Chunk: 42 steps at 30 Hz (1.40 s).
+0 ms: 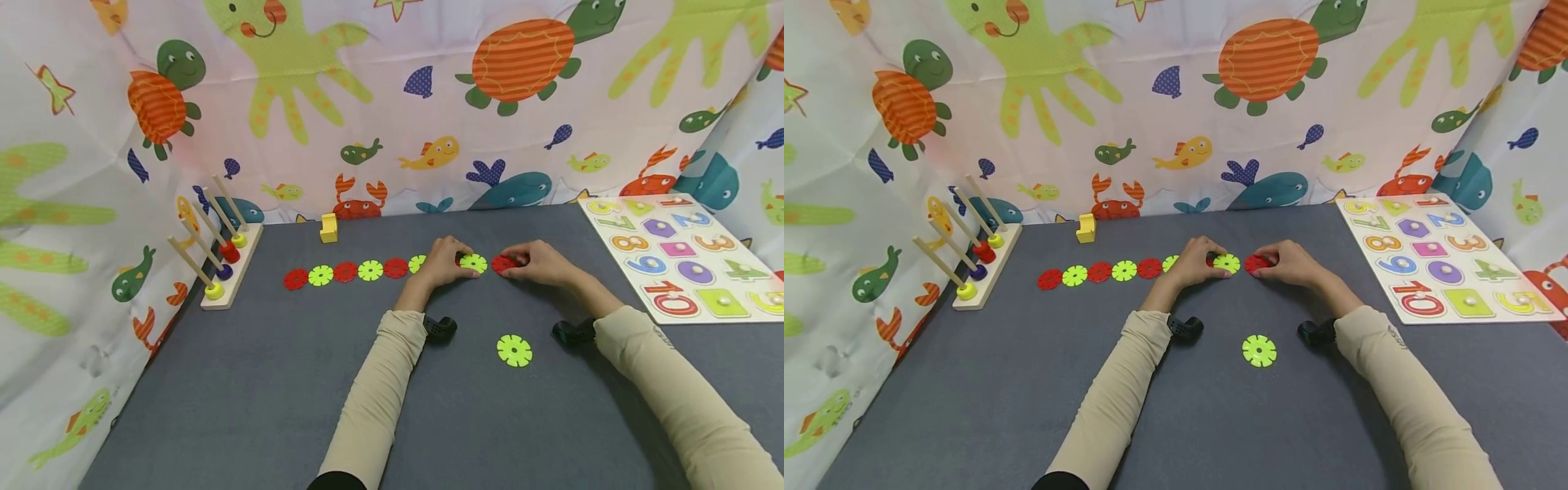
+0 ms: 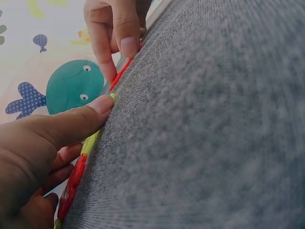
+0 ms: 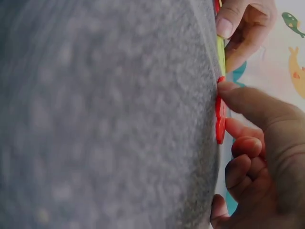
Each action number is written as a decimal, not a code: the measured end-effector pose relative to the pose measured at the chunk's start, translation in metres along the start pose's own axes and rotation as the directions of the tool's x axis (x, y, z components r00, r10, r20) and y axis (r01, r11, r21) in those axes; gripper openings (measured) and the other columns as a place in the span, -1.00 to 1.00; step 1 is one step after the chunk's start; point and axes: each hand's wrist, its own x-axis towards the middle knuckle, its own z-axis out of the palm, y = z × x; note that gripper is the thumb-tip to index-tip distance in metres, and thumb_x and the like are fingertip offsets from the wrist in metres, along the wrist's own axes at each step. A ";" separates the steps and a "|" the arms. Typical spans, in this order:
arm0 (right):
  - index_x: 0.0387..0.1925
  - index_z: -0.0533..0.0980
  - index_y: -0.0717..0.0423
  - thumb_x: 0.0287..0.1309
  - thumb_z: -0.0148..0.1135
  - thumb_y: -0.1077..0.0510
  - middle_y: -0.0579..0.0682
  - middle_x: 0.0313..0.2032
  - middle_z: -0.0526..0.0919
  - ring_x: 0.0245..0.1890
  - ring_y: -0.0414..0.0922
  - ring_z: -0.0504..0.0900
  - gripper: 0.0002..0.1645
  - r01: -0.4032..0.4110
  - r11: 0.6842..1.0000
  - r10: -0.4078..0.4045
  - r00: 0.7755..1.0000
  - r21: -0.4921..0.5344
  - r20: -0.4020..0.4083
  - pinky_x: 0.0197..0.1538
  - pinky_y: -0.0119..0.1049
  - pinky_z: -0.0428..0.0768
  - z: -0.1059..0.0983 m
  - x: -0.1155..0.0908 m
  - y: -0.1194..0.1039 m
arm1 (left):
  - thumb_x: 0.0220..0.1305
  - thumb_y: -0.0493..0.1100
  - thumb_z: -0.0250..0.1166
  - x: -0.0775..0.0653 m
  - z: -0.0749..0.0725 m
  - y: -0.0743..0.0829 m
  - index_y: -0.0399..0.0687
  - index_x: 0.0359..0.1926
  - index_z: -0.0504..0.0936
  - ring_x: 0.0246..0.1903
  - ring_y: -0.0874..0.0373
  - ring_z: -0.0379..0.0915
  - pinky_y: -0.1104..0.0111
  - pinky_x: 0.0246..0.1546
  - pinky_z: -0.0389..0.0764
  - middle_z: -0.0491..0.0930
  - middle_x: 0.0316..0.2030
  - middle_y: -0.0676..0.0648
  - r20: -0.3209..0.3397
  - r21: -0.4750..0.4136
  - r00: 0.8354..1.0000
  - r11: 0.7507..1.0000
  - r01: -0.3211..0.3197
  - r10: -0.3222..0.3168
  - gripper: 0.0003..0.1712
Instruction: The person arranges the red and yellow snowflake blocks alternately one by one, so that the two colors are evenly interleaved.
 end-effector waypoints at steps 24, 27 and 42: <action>0.12 0.46 0.20 0.08 0.27 -0.02 -0.12 -0.65 0.15 -0.65 -0.28 0.15 -0.39 -0.010 0.993 0.008 1.000 0.118 0.019 -0.55 -0.36 0.15 -0.003 -0.009 -0.005 | 0.02 0.08 0.37 -0.002 -0.003 0.003 0.01 0.08 0.56 0.03 0.09 0.22 0.32 0.07 0.30 0.42 0.02 -0.06 0.014 -0.017 1.000 1.000 0.012 -0.011 -0.43; 0.05 0.51 0.19 0.08 0.27 0.00 -0.15 -0.67 0.12 -0.68 -0.32 0.10 -0.47 0.028 0.992 -0.031 0.999 0.122 0.020 -0.58 -0.38 0.14 -0.002 -0.024 -0.012 | 0.01 0.09 0.38 -0.002 -0.004 0.002 0.01 0.09 0.55 0.02 0.10 0.23 0.33 0.05 0.31 0.42 0.02 -0.06 0.018 -0.011 1.000 1.000 0.006 -0.005 -0.41; 0.11 0.48 -0.01 -0.08 0.35 -0.11 -0.11 -0.41 0.42 -0.55 -0.38 0.21 -0.34 0.221 0.958 -0.258 0.942 0.182 0.215 -0.48 -0.49 0.24 0.021 -0.124 -0.051 | 0.03 0.10 0.36 0.019 0.013 0.032 0.01 0.09 0.55 0.06 0.06 0.25 0.30 0.13 0.30 0.44 0.04 -0.06 0.017 0.026 0.999 0.999 -0.038 0.037 -0.41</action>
